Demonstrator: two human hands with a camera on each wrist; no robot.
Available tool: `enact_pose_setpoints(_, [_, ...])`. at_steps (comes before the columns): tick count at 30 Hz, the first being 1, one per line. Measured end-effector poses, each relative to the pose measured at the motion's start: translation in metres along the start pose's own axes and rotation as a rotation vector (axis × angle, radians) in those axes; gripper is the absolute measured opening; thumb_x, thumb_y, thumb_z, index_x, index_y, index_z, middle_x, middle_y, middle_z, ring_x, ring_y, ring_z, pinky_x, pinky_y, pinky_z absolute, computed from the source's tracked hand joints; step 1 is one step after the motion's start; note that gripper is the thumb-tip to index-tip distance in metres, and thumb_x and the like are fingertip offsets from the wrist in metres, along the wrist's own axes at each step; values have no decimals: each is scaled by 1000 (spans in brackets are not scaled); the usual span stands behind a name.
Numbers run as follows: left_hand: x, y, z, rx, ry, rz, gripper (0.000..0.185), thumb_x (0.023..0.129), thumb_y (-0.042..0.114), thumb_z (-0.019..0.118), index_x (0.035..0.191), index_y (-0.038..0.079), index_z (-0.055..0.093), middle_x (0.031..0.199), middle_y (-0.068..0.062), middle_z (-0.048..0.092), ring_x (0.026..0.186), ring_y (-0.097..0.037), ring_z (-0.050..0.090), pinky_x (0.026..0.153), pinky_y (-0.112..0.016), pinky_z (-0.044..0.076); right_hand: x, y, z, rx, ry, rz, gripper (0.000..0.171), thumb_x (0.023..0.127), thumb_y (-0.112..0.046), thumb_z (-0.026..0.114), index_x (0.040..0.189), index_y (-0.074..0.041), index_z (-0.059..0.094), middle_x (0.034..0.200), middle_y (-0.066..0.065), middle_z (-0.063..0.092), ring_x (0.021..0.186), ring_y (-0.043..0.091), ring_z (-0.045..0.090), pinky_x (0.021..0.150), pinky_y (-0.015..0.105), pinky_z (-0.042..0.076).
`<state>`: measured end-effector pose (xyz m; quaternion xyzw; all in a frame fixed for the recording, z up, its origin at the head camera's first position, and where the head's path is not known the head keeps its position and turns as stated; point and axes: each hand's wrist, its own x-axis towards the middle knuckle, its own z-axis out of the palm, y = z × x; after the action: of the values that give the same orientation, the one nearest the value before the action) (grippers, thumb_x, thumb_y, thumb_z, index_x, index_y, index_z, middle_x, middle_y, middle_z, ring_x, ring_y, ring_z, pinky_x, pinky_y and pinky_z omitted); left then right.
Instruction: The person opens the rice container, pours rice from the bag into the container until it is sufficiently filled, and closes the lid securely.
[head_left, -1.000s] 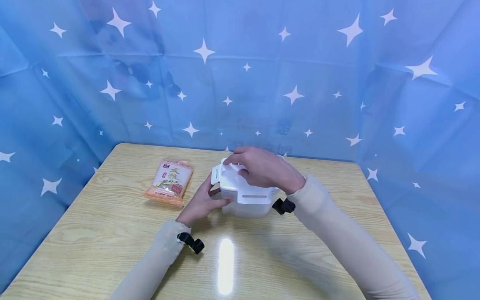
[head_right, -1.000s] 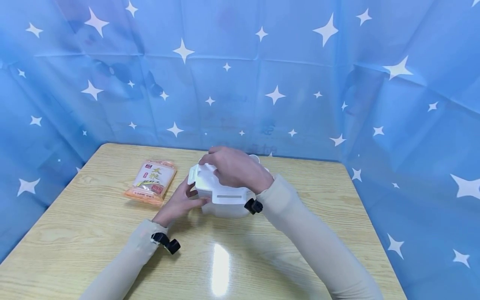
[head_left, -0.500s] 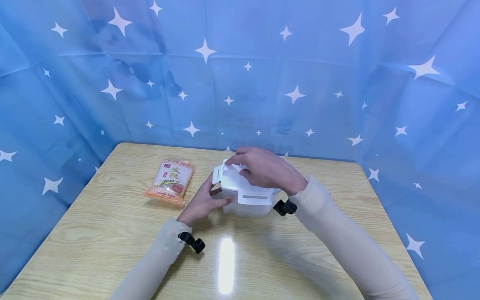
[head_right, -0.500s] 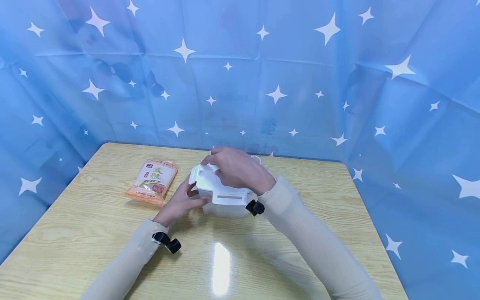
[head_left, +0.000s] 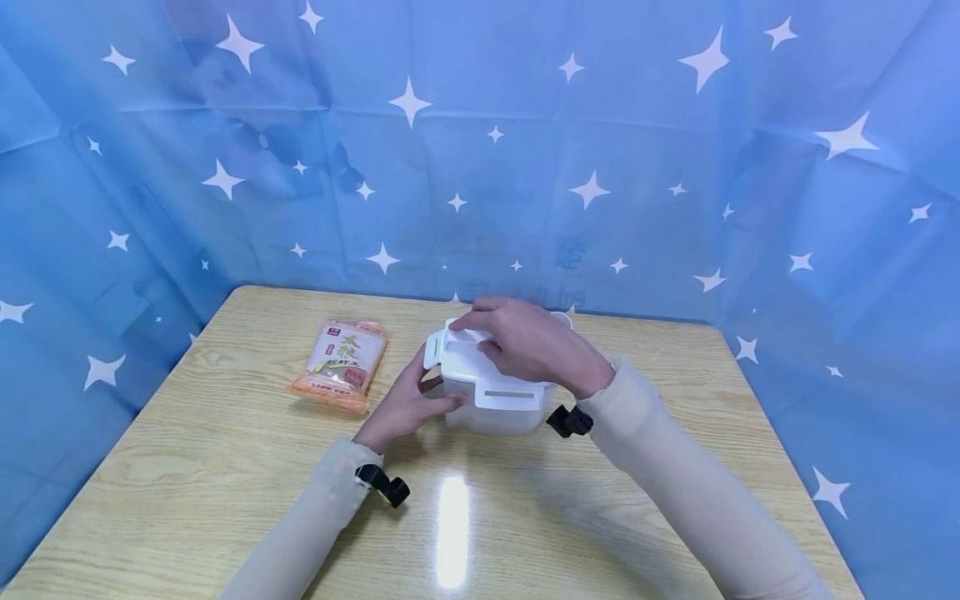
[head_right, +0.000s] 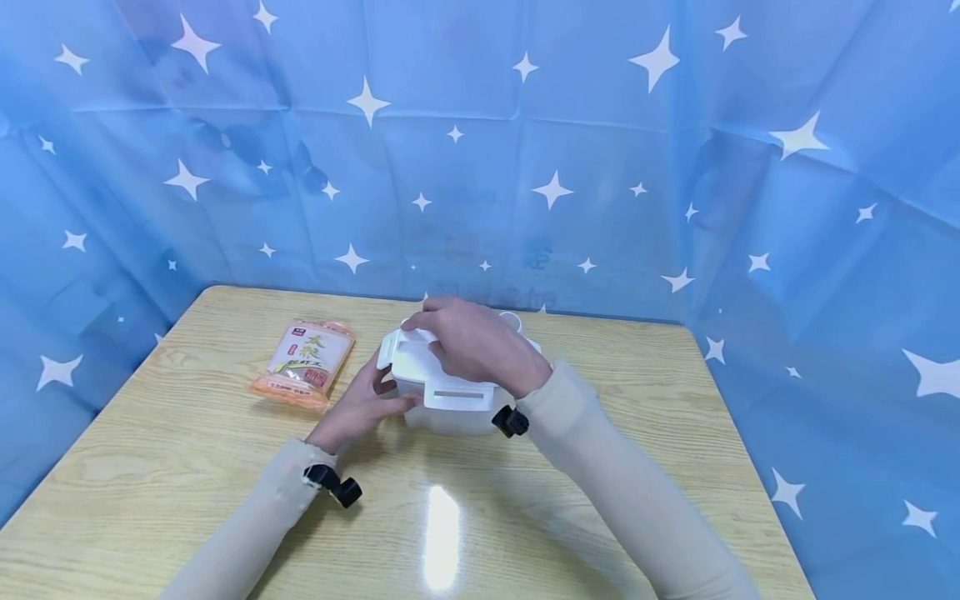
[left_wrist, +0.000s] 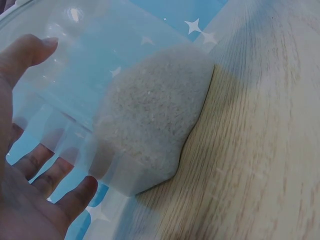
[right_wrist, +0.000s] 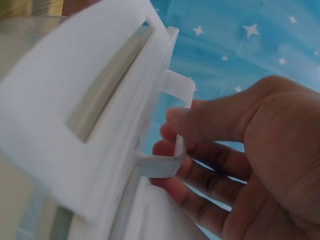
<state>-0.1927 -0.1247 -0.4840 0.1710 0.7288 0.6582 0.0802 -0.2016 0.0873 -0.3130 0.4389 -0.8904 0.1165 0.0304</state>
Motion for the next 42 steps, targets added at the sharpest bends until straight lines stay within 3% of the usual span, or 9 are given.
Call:
enact_pose_setpoints(6, [-1,-1,1,2,-3,5,90,86,28,84,156,40,30,153,8,44,145,-21,44,122,-50,39,-5,-2,0,-50,-4,-8,39,95,-11,69,133,-13,68,125,5,67,104,19,65,87,34,60])
enact_pose_setpoints(11, [1,-2,1,-1,0,13,90,86,27,85,156,41,30,152,8,45,144,-23,45,122,-50,38,-17,-4,0,-41,94,-54,44,94,-18,73,137,-13,63,135,5,62,123,24,60,97,39,59])
enact_pose_setpoints(19, [2,-3,0,19,8,30,90,85,28,85,155,44,31,148,9,49,141,-22,48,122,-53,37,-41,-7,9,-32,233,-115,62,91,-21,77,147,-13,53,152,11,50,136,28,51,98,41,59])
enact_pose_setpoints(29, [1,-2,0,27,10,42,90,86,26,84,156,45,30,152,10,46,144,-23,45,121,-56,38,-67,-7,28,-36,281,-144,65,86,-20,82,145,-14,55,153,7,52,135,26,53,105,43,55])
enact_pose_setpoints(42, [1,-2,1,14,2,49,91,86,24,85,156,42,31,152,7,47,147,-25,41,121,-54,39,-74,-7,45,-105,307,-210,53,86,-11,79,136,-10,62,138,5,63,125,24,60,101,39,57])
